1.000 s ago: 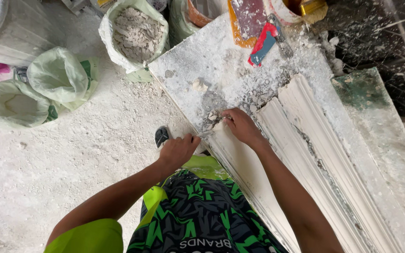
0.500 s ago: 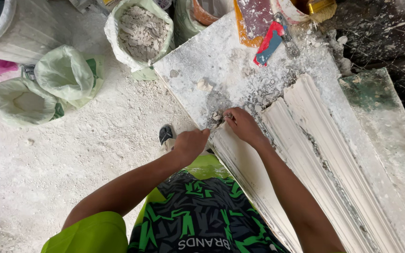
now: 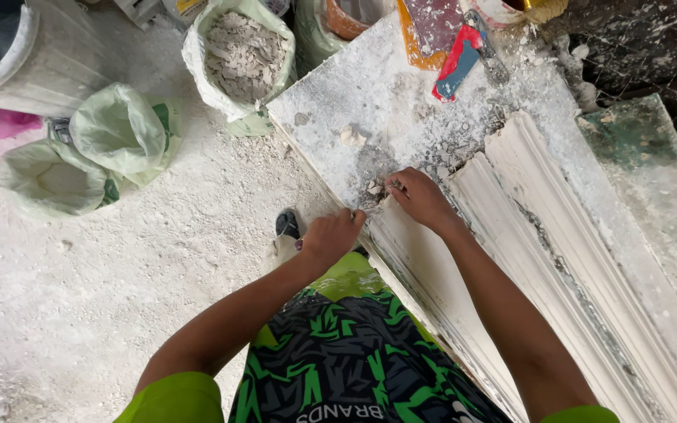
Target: The person uses a small trowel to apply plaster along the grooves of decorative cornice moldings laid on a work table, pressing the compound into the fluted channels and scraping off excess. They work along the length of the moldings, repositioning pieces and continuing the filling and smoothing along successive sections.
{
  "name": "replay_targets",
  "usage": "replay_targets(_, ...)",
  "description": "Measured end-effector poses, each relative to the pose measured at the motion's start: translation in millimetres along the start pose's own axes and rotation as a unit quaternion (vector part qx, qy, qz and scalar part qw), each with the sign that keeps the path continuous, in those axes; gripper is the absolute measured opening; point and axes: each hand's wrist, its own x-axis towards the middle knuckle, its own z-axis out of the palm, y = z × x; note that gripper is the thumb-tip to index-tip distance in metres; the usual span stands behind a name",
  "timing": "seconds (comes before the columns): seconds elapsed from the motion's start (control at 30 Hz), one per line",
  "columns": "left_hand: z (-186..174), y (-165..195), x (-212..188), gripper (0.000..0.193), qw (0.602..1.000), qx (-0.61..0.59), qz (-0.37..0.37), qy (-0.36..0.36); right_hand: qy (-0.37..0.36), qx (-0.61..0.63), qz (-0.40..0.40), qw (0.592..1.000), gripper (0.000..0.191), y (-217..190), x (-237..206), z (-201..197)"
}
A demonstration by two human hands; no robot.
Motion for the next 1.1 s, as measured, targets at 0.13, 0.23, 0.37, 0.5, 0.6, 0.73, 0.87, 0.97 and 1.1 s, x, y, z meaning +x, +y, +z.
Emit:
replay_targets(0.13, 5, 5, 5, 0.037, 0.999, -0.001, 0.006, -0.039, 0.017, 0.019, -0.029, 0.999, 0.019, 9, -6, 2)
replay_targets(0.23, 0, 8, 12, 0.039, 0.994, -0.028, -0.013, -0.105, -0.006, 0.047, -0.014, 0.999, 0.022, 16, -9, 6)
replay_targets(0.37, -5, 9, 18, 0.037, 0.991, -0.05, -0.018, -0.125, -0.038, 0.072, 0.004, 0.997, 0.024, 21, -10, 10)
replay_targets(0.5, -1, 14, 19, 0.028, 0.99, -0.089, -0.03, -0.104, -0.04, 0.085, 0.005, 0.996, 0.027, 22, -8, 12)
replay_targets(0.6, 4, 21, 23, 0.021, 0.988, -0.11, -0.06, -0.095, -0.042, 0.022, 0.025, 0.999, 0.027, 19, -6, 11)
replay_targets(0.73, 8, 23, 34, 0.018, 0.98, -0.141, -0.08, -0.112, -0.023, 0.026, -0.01, 0.999, 0.025, 10, -6, 7)
replay_targets(0.87, 11, 11, 31, 0.021, 0.982, -0.13, -0.076, -0.113, -0.033, 0.037, 0.041, 0.998, 0.025, 2, -7, 3)
replay_targets(0.97, 16, 6, 17, 0.024, 0.998, -0.048, -0.029, -0.019, -0.02, 0.034, 0.052, 0.998, 0.021, -1, -9, 3)
replay_targets(1.1, 20, 17, 7, 0.022, 0.999, -0.001, -0.041, -0.007, 0.016, -0.019, 0.046, 0.999, 0.018, -1, -12, 6)
